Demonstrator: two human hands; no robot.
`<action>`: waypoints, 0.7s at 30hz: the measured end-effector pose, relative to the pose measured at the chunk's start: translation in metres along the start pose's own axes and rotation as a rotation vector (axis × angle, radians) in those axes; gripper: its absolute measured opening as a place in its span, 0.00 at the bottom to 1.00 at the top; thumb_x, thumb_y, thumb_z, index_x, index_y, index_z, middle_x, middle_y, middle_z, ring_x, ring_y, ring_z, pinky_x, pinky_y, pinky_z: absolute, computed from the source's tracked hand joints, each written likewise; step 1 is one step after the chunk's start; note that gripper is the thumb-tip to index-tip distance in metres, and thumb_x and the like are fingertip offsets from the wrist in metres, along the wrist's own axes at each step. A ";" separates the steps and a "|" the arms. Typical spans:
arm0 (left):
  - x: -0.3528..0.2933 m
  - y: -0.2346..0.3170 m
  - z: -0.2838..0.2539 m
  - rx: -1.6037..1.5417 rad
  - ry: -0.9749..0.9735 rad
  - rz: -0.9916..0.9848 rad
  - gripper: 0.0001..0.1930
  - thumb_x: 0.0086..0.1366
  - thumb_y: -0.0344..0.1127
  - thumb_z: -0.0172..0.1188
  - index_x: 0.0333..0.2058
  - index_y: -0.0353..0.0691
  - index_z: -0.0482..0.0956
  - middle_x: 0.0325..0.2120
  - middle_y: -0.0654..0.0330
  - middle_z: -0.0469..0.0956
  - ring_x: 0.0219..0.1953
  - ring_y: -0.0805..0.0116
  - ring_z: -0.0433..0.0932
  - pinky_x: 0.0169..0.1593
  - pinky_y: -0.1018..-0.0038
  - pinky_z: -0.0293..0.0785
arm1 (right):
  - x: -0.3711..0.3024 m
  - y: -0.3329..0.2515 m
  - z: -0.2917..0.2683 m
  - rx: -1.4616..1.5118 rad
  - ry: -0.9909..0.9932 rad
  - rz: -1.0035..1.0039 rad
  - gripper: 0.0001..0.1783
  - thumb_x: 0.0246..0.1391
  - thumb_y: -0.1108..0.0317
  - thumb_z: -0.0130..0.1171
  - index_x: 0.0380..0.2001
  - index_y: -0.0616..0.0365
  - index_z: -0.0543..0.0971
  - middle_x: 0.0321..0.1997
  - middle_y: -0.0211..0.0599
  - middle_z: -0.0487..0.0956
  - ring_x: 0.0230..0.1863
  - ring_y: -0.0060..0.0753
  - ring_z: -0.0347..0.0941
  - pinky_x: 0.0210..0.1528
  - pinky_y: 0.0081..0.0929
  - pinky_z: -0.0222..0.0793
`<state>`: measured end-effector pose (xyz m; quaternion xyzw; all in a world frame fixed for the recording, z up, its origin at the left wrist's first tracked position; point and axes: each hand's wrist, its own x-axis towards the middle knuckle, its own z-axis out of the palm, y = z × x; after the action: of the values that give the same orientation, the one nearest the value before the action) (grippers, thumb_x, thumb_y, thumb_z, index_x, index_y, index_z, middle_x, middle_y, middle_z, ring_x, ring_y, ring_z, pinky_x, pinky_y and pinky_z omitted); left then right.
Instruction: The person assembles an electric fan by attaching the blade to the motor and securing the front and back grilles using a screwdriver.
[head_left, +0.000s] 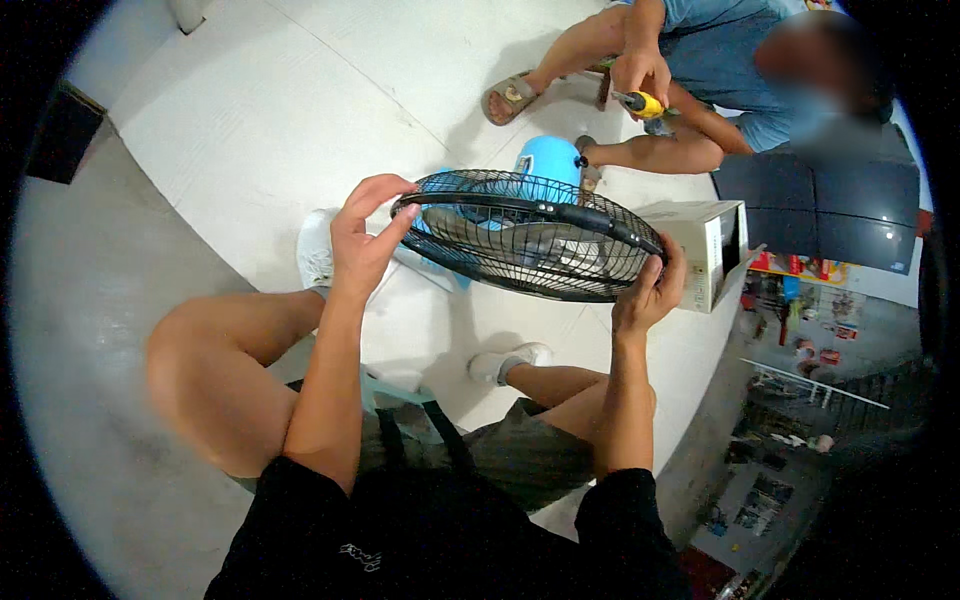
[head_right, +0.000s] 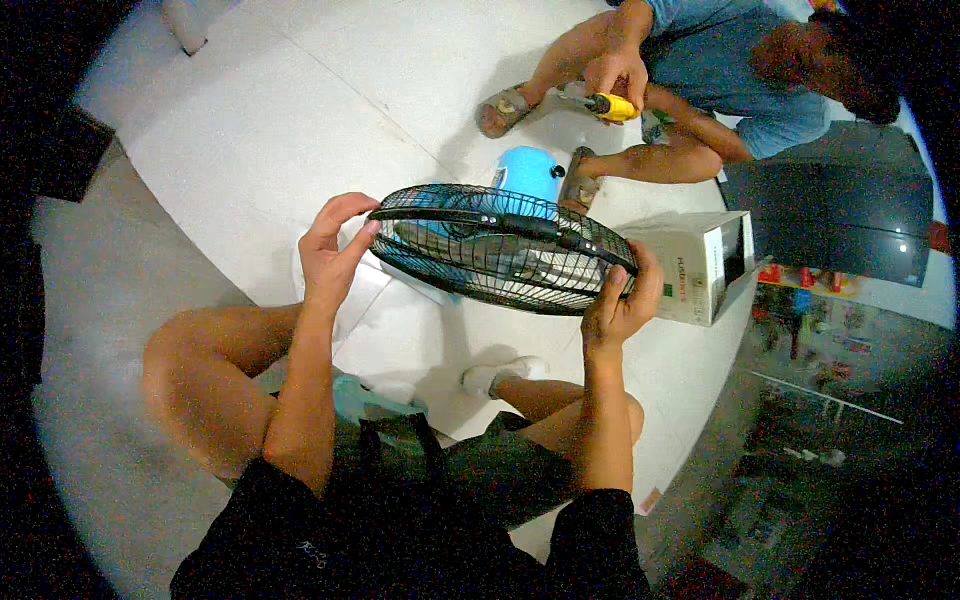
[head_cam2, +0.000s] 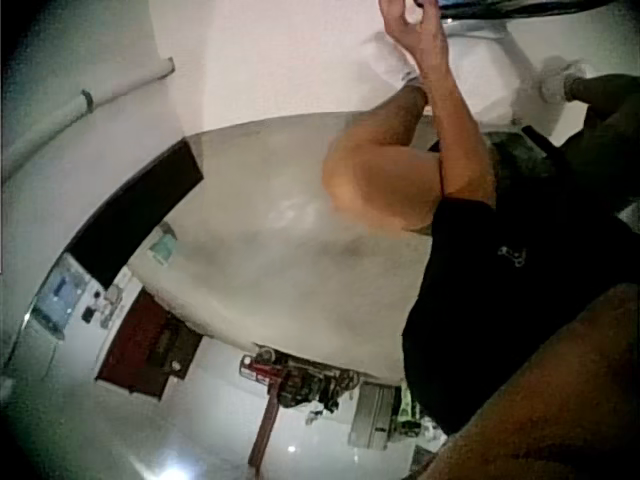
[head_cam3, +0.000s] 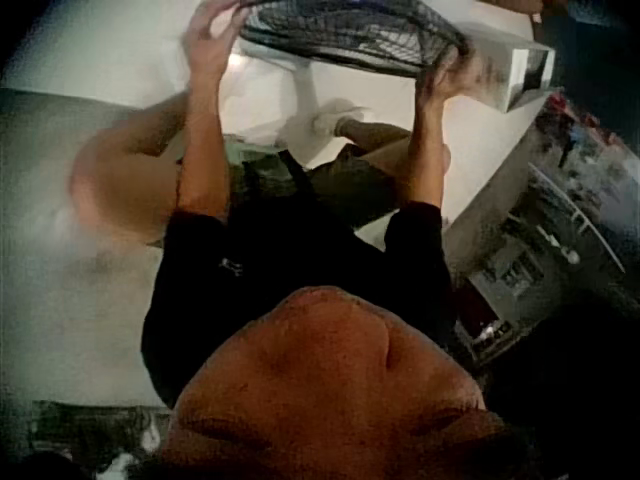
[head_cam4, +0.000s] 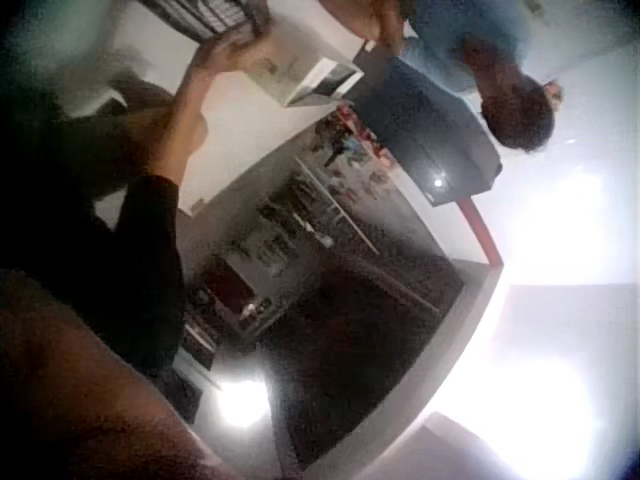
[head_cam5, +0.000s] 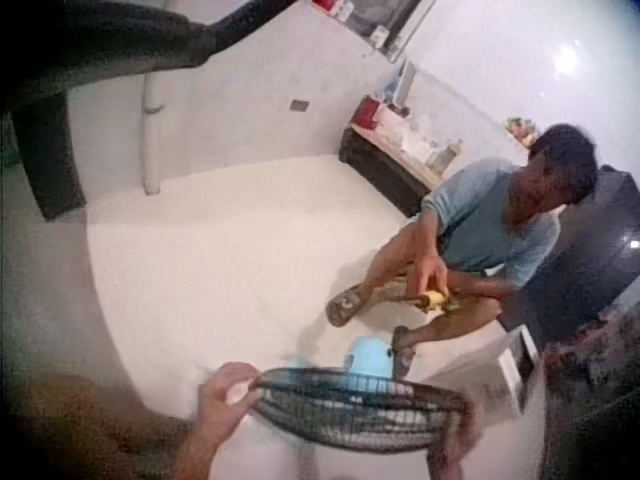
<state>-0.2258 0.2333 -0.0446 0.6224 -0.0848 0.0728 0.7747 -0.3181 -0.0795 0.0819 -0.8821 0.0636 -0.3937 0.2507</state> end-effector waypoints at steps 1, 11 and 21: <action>0.002 0.010 -0.004 0.085 -0.062 0.036 0.14 0.58 0.21 0.67 0.44 0.34 0.84 0.44 0.55 0.81 0.49 0.66 0.78 0.55 0.71 0.72 | 0.001 0.001 -0.001 -0.021 -0.015 -0.029 0.19 0.64 0.62 0.53 0.48 0.67 0.78 0.44 0.47 0.79 0.46 0.44 0.75 0.53 0.34 0.68; 0.023 0.055 -0.013 0.434 -0.340 0.122 0.11 0.56 0.21 0.68 0.40 0.32 0.85 0.37 0.53 0.84 0.41 0.60 0.83 0.45 0.70 0.78 | 0.003 0.004 -0.004 -0.022 -0.009 -0.112 0.18 0.61 0.65 0.56 0.48 0.68 0.78 0.45 0.49 0.79 0.46 0.48 0.74 0.53 0.39 0.68; 0.007 0.041 0.000 0.666 -0.206 0.307 0.08 0.61 0.22 0.61 0.40 0.32 0.82 0.40 0.50 0.82 0.41 0.52 0.82 0.46 0.67 0.79 | 0.007 -0.002 -0.002 -0.092 -0.029 -0.114 0.19 0.61 0.61 0.56 0.48 0.66 0.78 0.44 0.49 0.79 0.45 0.49 0.74 0.52 0.39 0.68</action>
<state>-0.2276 0.2424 -0.0039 0.8241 -0.2261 0.1487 0.4975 -0.3151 -0.0803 0.0883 -0.9004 0.0277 -0.3914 0.1882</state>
